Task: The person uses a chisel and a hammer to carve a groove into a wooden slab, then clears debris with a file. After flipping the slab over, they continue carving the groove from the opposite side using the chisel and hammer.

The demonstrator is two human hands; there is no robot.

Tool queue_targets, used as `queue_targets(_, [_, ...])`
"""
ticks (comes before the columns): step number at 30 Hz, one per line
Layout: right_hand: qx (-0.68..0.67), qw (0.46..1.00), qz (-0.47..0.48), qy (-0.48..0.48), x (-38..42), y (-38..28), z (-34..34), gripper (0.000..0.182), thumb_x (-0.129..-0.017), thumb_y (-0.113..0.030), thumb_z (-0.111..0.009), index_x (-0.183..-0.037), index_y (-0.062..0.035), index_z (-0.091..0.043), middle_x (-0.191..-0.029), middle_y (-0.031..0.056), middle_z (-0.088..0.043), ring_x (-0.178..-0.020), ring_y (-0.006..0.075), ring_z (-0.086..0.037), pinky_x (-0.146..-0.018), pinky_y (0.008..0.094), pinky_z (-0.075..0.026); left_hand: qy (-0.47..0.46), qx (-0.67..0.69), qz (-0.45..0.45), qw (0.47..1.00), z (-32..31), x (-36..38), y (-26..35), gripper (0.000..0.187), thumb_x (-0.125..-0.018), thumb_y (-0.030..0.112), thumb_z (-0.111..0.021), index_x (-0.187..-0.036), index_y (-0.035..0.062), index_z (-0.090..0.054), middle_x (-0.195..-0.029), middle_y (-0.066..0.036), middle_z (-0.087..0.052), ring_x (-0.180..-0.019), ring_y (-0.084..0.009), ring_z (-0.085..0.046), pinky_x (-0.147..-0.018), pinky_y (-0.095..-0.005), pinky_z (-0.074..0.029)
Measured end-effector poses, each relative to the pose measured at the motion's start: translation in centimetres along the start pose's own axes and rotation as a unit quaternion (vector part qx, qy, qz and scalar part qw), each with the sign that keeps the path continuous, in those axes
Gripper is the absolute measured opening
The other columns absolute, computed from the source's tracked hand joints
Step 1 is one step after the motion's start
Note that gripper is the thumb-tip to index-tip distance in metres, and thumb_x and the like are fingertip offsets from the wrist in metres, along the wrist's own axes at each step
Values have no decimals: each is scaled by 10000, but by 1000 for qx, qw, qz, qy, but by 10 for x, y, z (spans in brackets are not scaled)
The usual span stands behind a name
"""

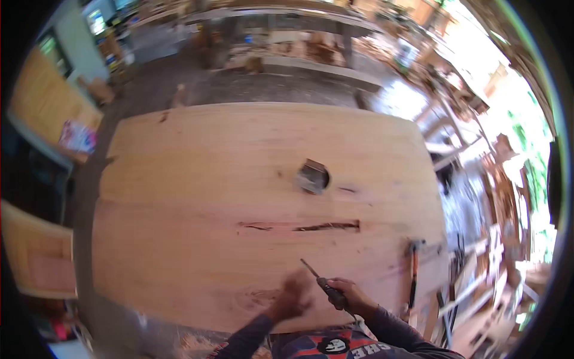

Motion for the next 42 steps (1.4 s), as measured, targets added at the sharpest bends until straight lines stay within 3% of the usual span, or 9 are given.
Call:
queue_targets(2, [116, 987, 96, 50, 25, -4, 0, 276, -1043, -220, -542, -1191, -13, -649, -877, 114, -675, -663, 183, -642, -555, 314, -505, -70, 32, -51, 996, -6, -46, 85, 766, -801, 167, -763, -1470, 23, -420, -1444, -260, -445, -1366, -446, -418, -1132, -519, -370])
queue_targets(8, [63, 982, 127, 128, 77, 15, 50, 355, -1086, -322, -514, -1158, -29, -702, -667, -11, -586, -560, 68, -533, -488, 243, -423, -184, 119, 15, 976, -17, -63, 70, 574, -801, 41, -742, -1351, 77, -581, -1158, -202, -659, -1052, -397, -623, -942, -446, -497])
queue_targets(12, [298, 757, 267, 517, 124, 39, 261, 266, -909, -154, -664, -1122, 4, -650, -878, 245, -673, -738, 344, -661, -654, 471, -502, -80, 238, 16, 968, 26, -78, 65, 221, -867, 4, -722, -1074, 27, -648, -933, -96, -701, -898, -241, -685, -797, -362, -544])
queue_targets(15, [384, 663, 109, 633, 131, 109, 384, 633, -903, -333, -646, -1389, 40, -484, -1191, 350, -581, -1144, 519, -547, -997, 536, -457, 56, 321, 267, 907, 61, -69, 32, 109, -909, -12, -710, -961, 31, -625, -837, -37, -668, -809, -172, -657, -741, -331, -544])
queue_targets(22, [352, 716, 93, 596, 63, 113, 416, 469, -953, -319, -643, -1274, 14, -567, -1191, 308, -584, -1175, 473, -541, -1011, 539, -431, 444, 354, 195, 800, 192, -10, 42, 138, -950, 74, -711, -883, 69, -591, -773, -30, -608, -716, -147, -590, -726, -357, -534])
queue_targets(23, [361, 634, 130, 672, 50, 131, 435, 307, -951, -226, -643, -1138, 13, -599, -1086, 277, -595, -1070, 463, -563, -932, 557, -434, 466, 362, 191, 784, 207, 0, 33, 172, -955, 93, -713, -852, 76, -577, -746, -29, -593, -690, -145, -576, -721, -357, -531])
queue_targets(26, [232, 768, 198, 563, 21, 126, 413, 241, -928, -185, -665, -1011, 28, -589, -973, 247, -603, -966, 453, -567, -861, 528, -440, 511, 323, 169, 779, 253, 19, -2, 283, -960, 140, -726, -762, 96, -529, -661, -21, -535, -618, -144, -537, -694, -368, -524])
queue_targets(33, [334, 702, 229, 585, 23, 113, 220, 239, -950, -174, -628, -1075, 24, -583, -1010, 241, -575, -981, 445, -536, -857, 521, -430, 506, 318, 170, 783, 296, -26, -99, 375, -957, 188, -749, -699, 105, -491, -595, 13, -464, -536, -105, -490, -519, -325, -473])
queue_targets(42, [404, 620, 110, 663, 3, 92, 72, 367, -958, -217, -546, -1238, 20, -538, -1154, 228, -554, -1136, 422, -510, -990, 510, -423, 252, 340, 173, 889, 278, -83, -148, 108, -966, 106, -720, -945, 57, -626, -838, 34, -575, -703, -63, -546, -602, -261, -466])
Point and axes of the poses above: each hand's wrist, its own x-axis away from the middle knuckle, its own z-axis out of the back of the hand, y = z × x, the point moved 10 cm from there along -x, towards the middle knuckle
